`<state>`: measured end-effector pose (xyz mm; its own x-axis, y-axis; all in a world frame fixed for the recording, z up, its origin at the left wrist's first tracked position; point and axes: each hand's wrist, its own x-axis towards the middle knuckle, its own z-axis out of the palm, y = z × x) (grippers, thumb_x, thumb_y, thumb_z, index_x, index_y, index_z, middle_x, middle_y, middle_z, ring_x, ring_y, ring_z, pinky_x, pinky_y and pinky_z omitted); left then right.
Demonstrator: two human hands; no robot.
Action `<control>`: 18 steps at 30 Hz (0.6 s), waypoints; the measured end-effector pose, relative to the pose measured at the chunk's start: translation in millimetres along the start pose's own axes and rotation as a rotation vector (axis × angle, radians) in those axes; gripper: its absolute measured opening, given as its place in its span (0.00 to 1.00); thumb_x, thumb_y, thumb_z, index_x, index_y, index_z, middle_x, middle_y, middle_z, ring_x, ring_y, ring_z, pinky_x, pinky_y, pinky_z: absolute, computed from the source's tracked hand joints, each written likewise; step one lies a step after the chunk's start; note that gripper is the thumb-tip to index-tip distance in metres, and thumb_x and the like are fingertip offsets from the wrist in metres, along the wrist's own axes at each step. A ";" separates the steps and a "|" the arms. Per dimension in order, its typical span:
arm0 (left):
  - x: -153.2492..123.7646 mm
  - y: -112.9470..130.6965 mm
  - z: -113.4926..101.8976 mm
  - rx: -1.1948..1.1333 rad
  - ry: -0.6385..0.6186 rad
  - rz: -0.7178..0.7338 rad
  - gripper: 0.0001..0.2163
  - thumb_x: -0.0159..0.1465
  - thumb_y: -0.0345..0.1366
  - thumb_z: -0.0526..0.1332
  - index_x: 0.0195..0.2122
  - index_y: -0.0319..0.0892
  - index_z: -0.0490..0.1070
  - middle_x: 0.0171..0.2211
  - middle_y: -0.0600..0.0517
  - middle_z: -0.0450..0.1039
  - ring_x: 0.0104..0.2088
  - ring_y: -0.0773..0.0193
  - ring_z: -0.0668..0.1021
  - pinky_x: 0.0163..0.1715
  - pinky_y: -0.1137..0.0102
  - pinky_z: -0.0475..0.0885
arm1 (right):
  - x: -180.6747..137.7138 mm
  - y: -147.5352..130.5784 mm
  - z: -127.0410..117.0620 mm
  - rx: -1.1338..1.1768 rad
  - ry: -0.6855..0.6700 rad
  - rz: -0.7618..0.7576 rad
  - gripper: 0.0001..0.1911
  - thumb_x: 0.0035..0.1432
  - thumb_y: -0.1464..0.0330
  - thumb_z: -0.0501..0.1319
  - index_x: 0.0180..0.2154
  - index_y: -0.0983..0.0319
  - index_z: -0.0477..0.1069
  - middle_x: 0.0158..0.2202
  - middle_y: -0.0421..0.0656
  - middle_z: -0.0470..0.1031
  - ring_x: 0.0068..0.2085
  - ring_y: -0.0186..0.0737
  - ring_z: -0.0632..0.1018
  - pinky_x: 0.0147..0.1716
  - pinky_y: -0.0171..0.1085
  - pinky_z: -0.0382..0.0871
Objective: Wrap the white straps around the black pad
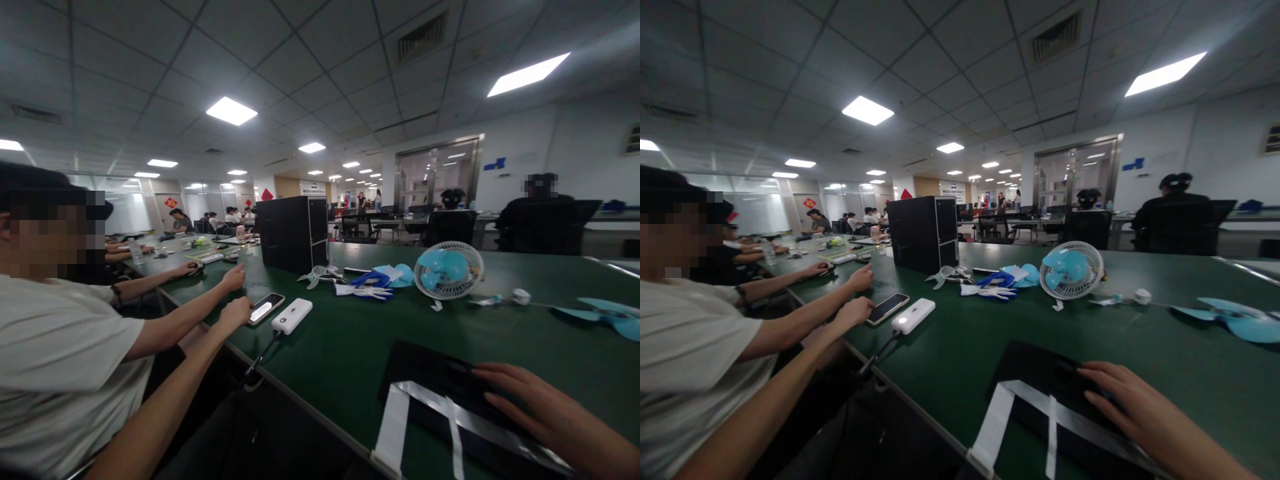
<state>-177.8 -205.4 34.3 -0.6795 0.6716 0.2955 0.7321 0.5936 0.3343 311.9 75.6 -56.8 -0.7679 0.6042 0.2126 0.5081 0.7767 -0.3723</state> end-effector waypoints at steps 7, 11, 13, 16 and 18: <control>-16.3 46.7 27.3 0.126 -0.109 0.153 0.12 0.65 0.35 0.53 0.44 0.42 0.74 0.44 0.46 0.75 0.47 0.56 0.76 0.49 0.62 0.67 | -3.0 -30.5 -10.8 -0.016 0.012 -0.037 0.25 0.61 0.53 0.51 0.52 0.59 0.70 0.56 0.49 0.67 0.54 0.49 0.71 0.56 0.49 0.63; -46.0 89.1 41.4 0.104 -0.088 0.354 0.15 0.65 0.36 0.49 0.46 0.44 0.73 0.47 0.49 0.75 0.48 0.58 0.75 0.50 0.65 0.66 | -2.3 -44.0 -15.7 -0.035 0.003 -0.071 0.23 0.61 0.57 0.52 0.51 0.62 0.71 0.54 0.50 0.68 0.53 0.49 0.70 0.56 0.48 0.62; -59.6 108.3 48.5 0.053 -0.098 0.474 0.15 0.65 0.37 0.49 0.45 0.44 0.74 0.45 0.50 0.76 0.45 0.60 0.76 0.48 0.67 0.66 | -2.0 -47.1 -17.1 -0.048 0.001 -0.066 0.22 0.61 0.59 0.52 0.52 0.63 0.70 0.54 0.50 0.68 0.54 0.47 0.69 0.56 0.47 0.61; -71.5 133.7 62.0 -0.012 -0.153 0.584 0.15 0.65 0.37 0.49 0.45 0.44 0.74 0.41 0.50 0.76 0.41 0.62 0.77 0.44 0.69 0.68 | -0.6 -48.4 -18.9 -0.065 0.002 -0.018 0.22 0.59 0.61 0.54 0.52 0.63 0.70 0.54 0.49 0.68 0.53 0.47 0.69 0.55 0.46 0.61; -72.4 149.4 72.3 -0.044 -0.180 0.624 0.15 0.65 0.37 0.49 0.44 0.45 0.74 0.40 0.51 0.76 0.40 0.63 0.77 0.42 0.69 0.68 | 1.0 -48.9 -20.4 -0.065 0.004 0.017 0.21 0.59 0.63 0.55 0.52 0.62 0.70 0.53 0.48 0.69 0.52 0.46 0.70 0.54 0.46 0.63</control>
<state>-15.7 -133.3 -1.8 -0.1057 0.9505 0.2922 0.9812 0.0520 0.1856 294.2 41.9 -20.0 -0.7576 0.6178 0.2105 0.5451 0.7763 -0.3166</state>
